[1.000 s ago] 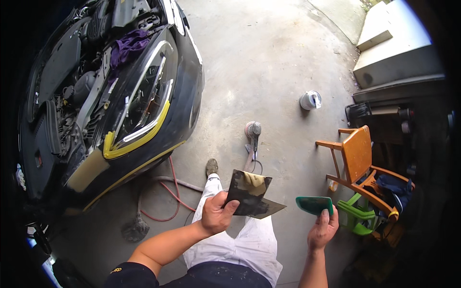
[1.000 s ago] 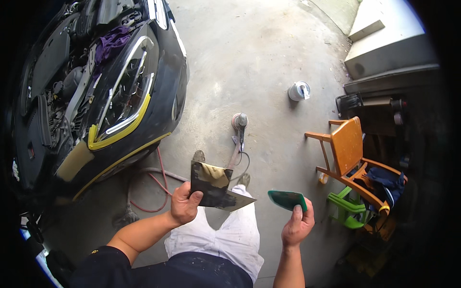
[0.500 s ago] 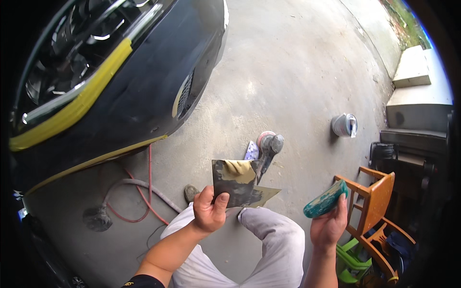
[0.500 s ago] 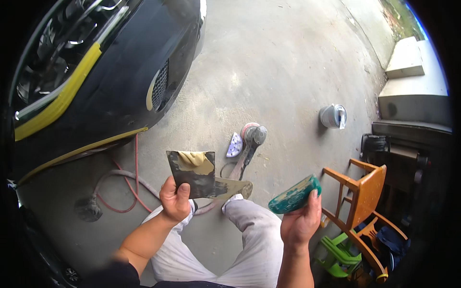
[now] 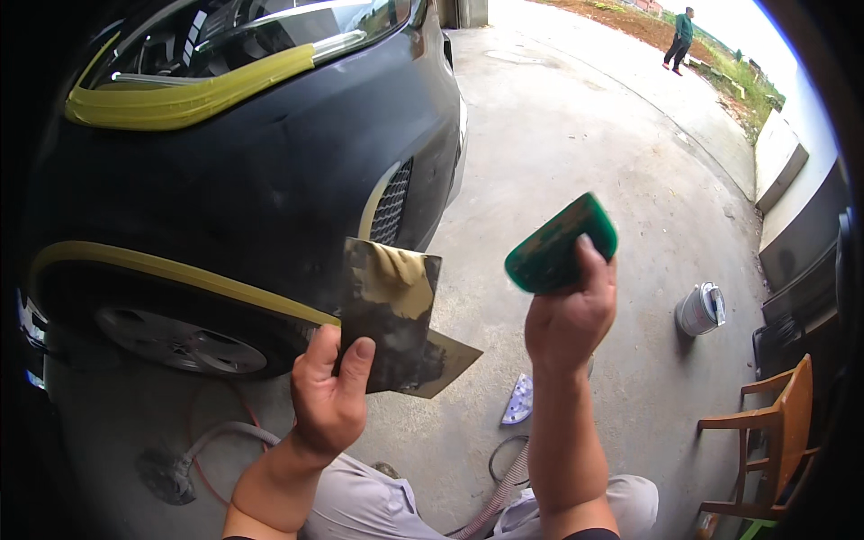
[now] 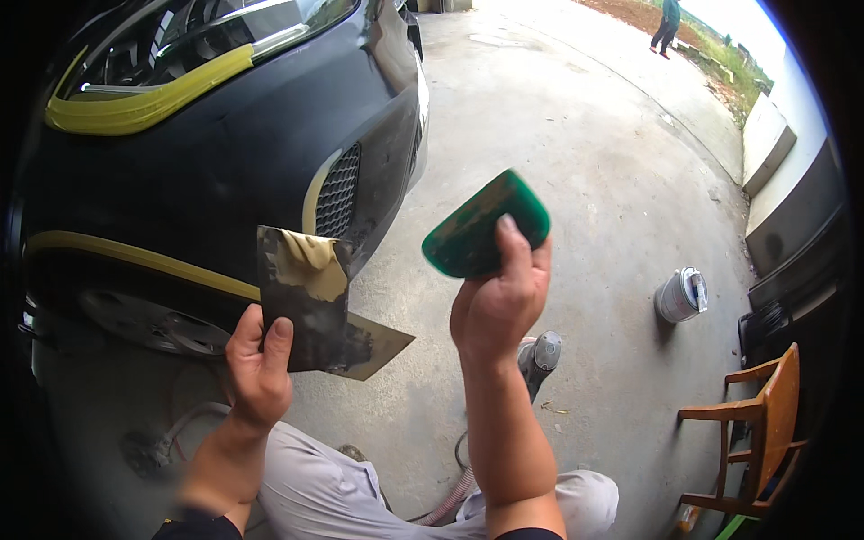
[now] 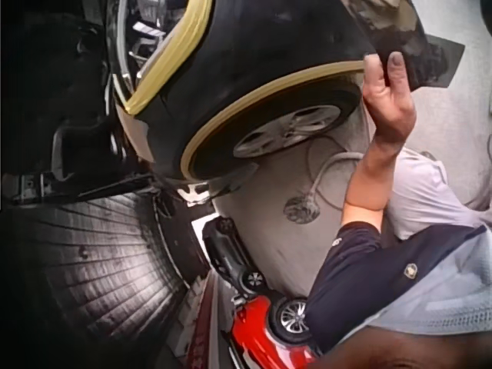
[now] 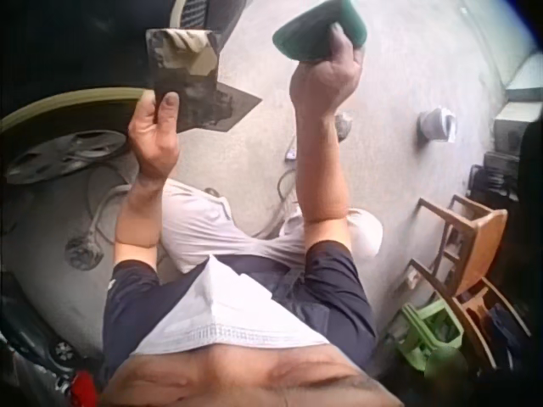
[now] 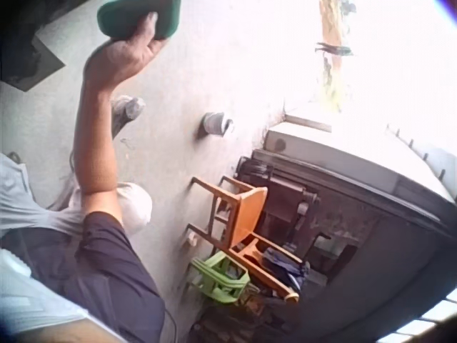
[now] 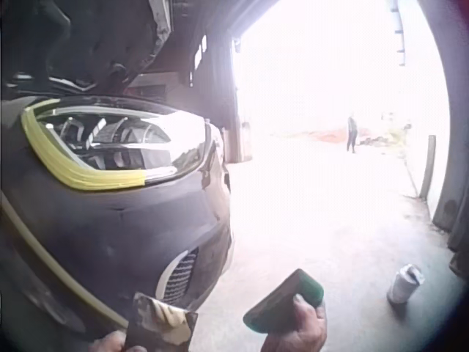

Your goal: The person applies body filler to the front bumper of a black car using a metal spreader, then smooths the surface with a green plastic tool. The person works on multiple sections of the bumper, including near the grille and wheel arch, while the hood remains open.

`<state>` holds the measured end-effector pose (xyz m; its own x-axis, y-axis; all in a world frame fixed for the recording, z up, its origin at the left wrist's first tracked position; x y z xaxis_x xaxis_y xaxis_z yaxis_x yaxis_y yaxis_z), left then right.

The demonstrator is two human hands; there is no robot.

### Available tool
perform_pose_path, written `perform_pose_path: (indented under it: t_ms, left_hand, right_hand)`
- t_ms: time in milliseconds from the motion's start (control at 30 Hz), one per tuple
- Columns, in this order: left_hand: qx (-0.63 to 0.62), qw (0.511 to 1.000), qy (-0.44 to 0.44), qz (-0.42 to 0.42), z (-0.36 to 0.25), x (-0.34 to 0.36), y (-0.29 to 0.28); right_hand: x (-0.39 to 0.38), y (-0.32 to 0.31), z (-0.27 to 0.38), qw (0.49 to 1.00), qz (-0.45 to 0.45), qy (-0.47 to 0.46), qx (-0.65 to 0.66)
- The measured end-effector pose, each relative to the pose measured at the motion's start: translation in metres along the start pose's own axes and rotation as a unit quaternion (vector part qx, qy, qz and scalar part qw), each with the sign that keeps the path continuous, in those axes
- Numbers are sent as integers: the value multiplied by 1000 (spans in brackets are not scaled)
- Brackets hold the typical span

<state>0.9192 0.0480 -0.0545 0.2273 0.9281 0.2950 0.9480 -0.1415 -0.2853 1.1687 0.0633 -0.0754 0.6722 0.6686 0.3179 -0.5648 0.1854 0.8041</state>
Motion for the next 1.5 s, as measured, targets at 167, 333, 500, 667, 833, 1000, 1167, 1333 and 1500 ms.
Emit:
perform_pose_path:
  t_ms: [167,333,500,667,833,1000,1167,1333,1500]
  left_hand:
    - [0,999,11,-43,-14,-3,-11]
    - [30,999,15,-36,-25,-20,-12]
    - [91,995,15,-32,-44,-32,-8]
    - [97,995,29,-14,-46,-35,5]
    - [111,992,27,-51,-35,-42,-11]
    - [14,994,17,-105,-29,-38,-24]
    - [-85,996,4,-9,-25,-60,-19]
    - [-99,991,19,-88,-23,-75,-34]
    - [-48,995,-48,-75,4,-69,-47]
  right_hand:
    - [-23,19,14,961,154,-101,-204]
    - [-52,37,49,717,362,-416,-427]
    - [-67,42,35,718,377,-411,-416]
    - [-61,36,27,711,392,-410,-415]
    - [-50,31,19,715,403,-376,-430]
    - [-22,10,1,903,378,-80,-188]
    - [-28,5,-37,878,423,222,6]
    - [15,2,-85,954,194,227,-19]
    - [58,17,-118,968,176,138,-111]
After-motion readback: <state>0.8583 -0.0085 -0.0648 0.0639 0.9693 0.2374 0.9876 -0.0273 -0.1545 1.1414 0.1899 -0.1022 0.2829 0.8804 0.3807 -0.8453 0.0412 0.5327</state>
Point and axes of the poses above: each hand's wrist, its own x-axis towards the middle knuckle, its own y-axis out of the palm, z = x × y, the point moved 3 cm from there along x, towards the middle knuckle, and after that the axes turned 3 degrees about -y, right-handed, at the moved point
